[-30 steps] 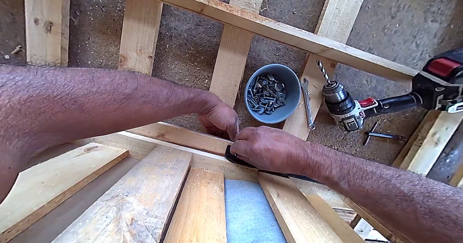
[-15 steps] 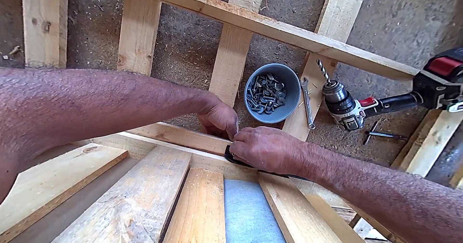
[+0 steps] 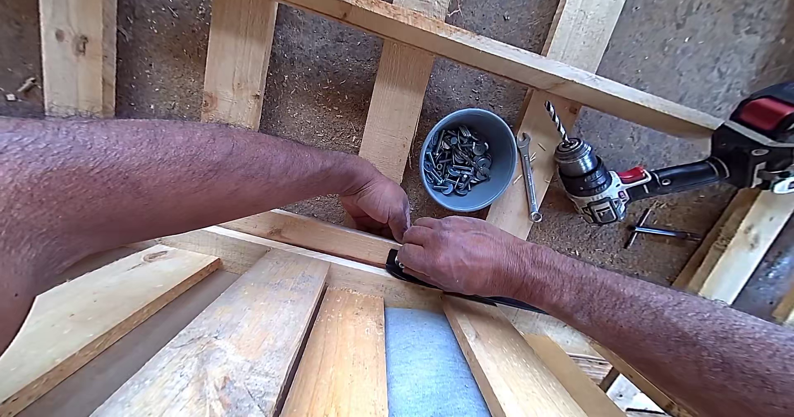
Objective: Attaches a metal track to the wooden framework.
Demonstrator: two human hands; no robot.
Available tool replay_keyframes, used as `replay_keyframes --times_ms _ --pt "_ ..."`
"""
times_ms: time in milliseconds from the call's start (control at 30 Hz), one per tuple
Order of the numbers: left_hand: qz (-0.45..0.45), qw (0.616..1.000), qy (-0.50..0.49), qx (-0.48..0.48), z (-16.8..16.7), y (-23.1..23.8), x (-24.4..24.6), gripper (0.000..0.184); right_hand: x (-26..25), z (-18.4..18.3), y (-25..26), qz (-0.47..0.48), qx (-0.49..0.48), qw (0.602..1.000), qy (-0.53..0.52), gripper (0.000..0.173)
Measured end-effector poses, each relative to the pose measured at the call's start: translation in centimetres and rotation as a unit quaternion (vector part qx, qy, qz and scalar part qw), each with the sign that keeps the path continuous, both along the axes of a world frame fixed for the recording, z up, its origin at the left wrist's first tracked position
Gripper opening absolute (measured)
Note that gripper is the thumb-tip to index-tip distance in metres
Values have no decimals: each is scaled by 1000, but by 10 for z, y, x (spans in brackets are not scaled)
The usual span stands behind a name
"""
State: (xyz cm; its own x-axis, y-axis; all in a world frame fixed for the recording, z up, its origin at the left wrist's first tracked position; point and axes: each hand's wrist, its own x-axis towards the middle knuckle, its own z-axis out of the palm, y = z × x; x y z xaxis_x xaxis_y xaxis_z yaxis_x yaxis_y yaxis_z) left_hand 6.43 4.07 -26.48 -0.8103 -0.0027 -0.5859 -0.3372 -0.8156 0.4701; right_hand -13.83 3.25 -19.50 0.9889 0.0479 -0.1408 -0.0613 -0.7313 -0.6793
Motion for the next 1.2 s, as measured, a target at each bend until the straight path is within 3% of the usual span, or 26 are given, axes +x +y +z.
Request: replay_keyframes --times_ms 267,500,800,933,1000,1200 --pt "-4 1000 21 -22 -4 0 0 32 -2 0 -3 20 20 1000 -5 11" --pt "-55 998 -17 -36 4 -7 0 26 -2 2 -4 28 12 1000 -6 9" --pt "-36 999 -2 -22 2 -5 0 26 -2 2 -3 19 -7 1000 -19 8" --pt "-66 997 -34 -38 7 -9 0 26 -2 5 -5 21 -5 1000 4 19" --pt "-61 997 -3 -35 2 -8 1 26 -1 6 -6 32 3 999 14 21" --pt "-55 998 3 -35 2 -7 0 28 0 3 -6 28 20 999 0 10"
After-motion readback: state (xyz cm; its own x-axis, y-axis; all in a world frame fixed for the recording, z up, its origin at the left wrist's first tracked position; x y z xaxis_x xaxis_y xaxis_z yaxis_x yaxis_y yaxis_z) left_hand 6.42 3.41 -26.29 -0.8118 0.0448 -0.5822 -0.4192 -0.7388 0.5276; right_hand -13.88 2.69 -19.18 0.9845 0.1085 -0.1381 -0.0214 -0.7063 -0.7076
